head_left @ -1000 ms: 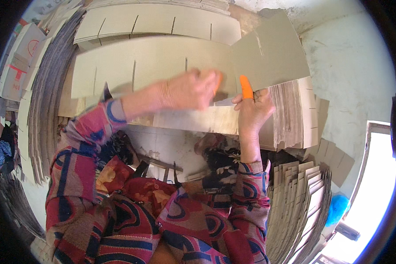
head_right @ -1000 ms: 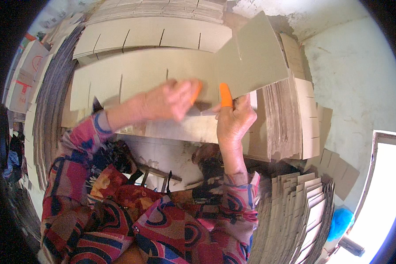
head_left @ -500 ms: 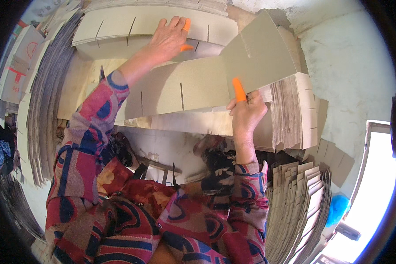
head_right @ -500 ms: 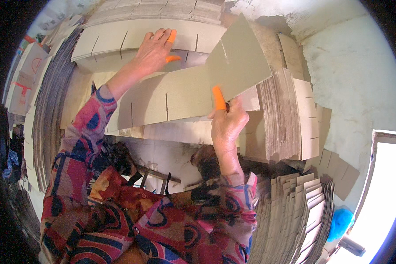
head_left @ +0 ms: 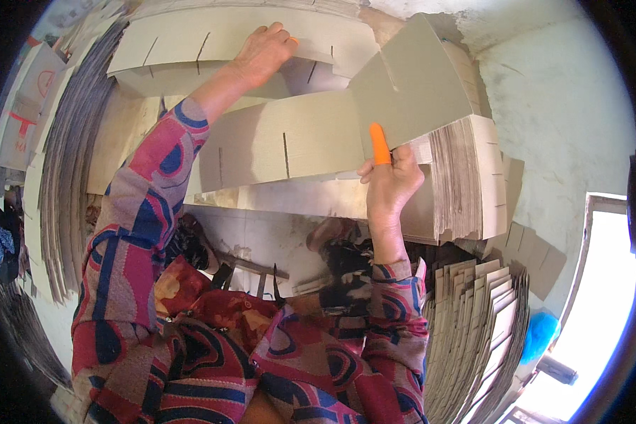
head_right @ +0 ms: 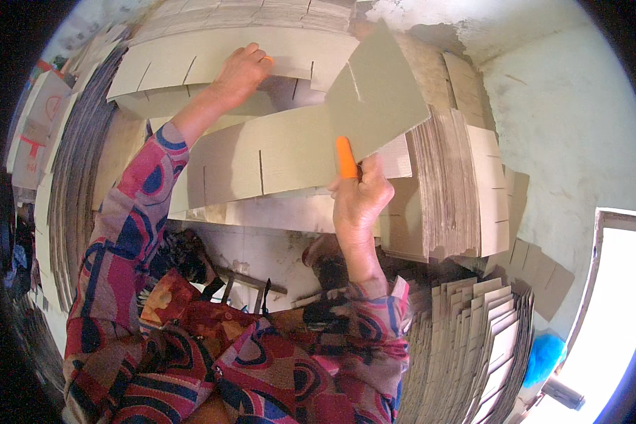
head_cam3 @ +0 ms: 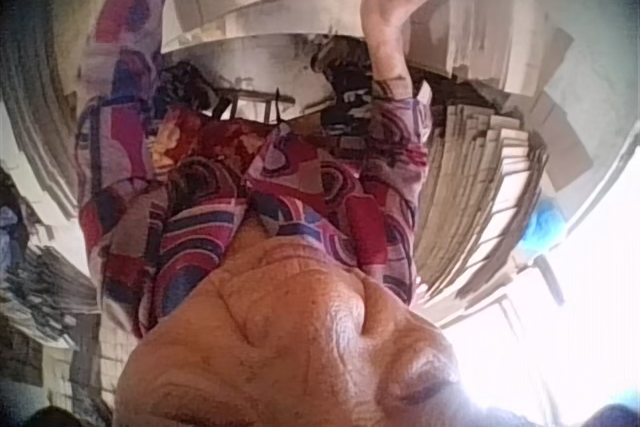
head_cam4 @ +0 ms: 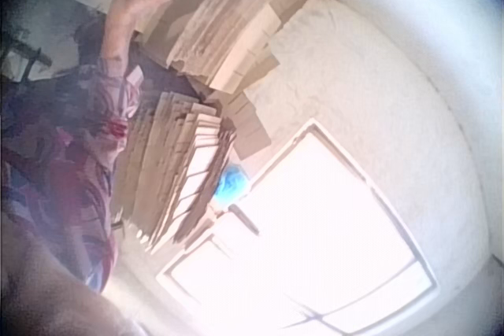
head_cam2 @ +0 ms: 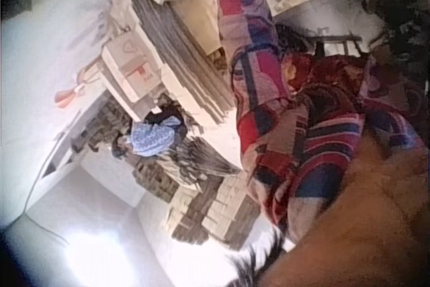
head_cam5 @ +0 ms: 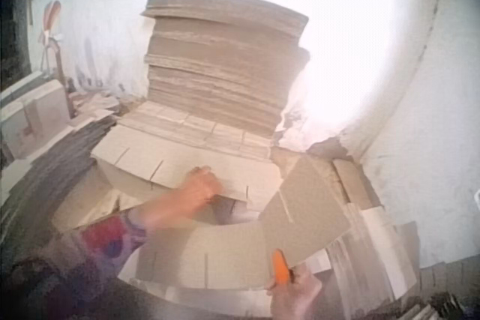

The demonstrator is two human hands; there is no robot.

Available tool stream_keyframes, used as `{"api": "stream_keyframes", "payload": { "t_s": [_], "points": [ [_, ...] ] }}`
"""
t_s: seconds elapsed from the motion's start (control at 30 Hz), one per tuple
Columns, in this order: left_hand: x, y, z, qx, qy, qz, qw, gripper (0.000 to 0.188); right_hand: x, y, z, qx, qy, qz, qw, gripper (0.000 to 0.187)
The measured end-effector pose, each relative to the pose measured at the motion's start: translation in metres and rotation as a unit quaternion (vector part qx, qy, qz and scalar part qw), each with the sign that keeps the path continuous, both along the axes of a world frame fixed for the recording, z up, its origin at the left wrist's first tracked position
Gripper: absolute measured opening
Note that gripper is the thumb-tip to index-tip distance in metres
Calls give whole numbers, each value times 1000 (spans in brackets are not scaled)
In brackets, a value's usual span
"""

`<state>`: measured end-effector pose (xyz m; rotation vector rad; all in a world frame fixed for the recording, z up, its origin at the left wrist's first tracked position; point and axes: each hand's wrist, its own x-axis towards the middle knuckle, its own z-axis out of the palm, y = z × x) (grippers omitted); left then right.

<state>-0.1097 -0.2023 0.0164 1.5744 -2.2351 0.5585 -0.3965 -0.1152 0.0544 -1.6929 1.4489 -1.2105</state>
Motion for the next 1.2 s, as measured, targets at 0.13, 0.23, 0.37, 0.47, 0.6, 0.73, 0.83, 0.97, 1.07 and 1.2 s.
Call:
{"api": "stream_keyframes", "payload": {
  "t_s": [0.13,0.23,0.37,0.47,0.6,0.73,0.83,0.97,1.07,1.2],
  "points": [
    [-2,10,23,-68,57,-71,994,35,3,2,4,-34,45,-16,998,13],
    [-7,13,43,-116,10,-83,990,45,0,3,5,-54,99,-19,993,15],
    [-28,20,62,-124,-43,-44,990,49,0,4,2,-83,131,-7,988,17],
    [-40,33,73,-122,-26,-52,991,48,5,7,9,-50,63,9,997,18],
    [-44,46,81,-126,-23,-42,991,46,2,4,8,-59,13,32,998,18],
    [-42,51,84,-141,-17,-43,989,45,4,10,13,-100,132,22,986,12],
    [-49,55,85,-123,-27,-64,990,46,4,10,11,-85,153,8,985,9],
    [-65,76,91,-113,-26,-107,987,47,10,16,35,-80,209,-5,975,9],
    [-88,101,100,-106,3,-167,980,45,1,14,40,-119,292,-9,949,8],
    [-95,125,113,52,59,-172,982,39,1,18,67,-104,379,38,919,6]
  ]
}}
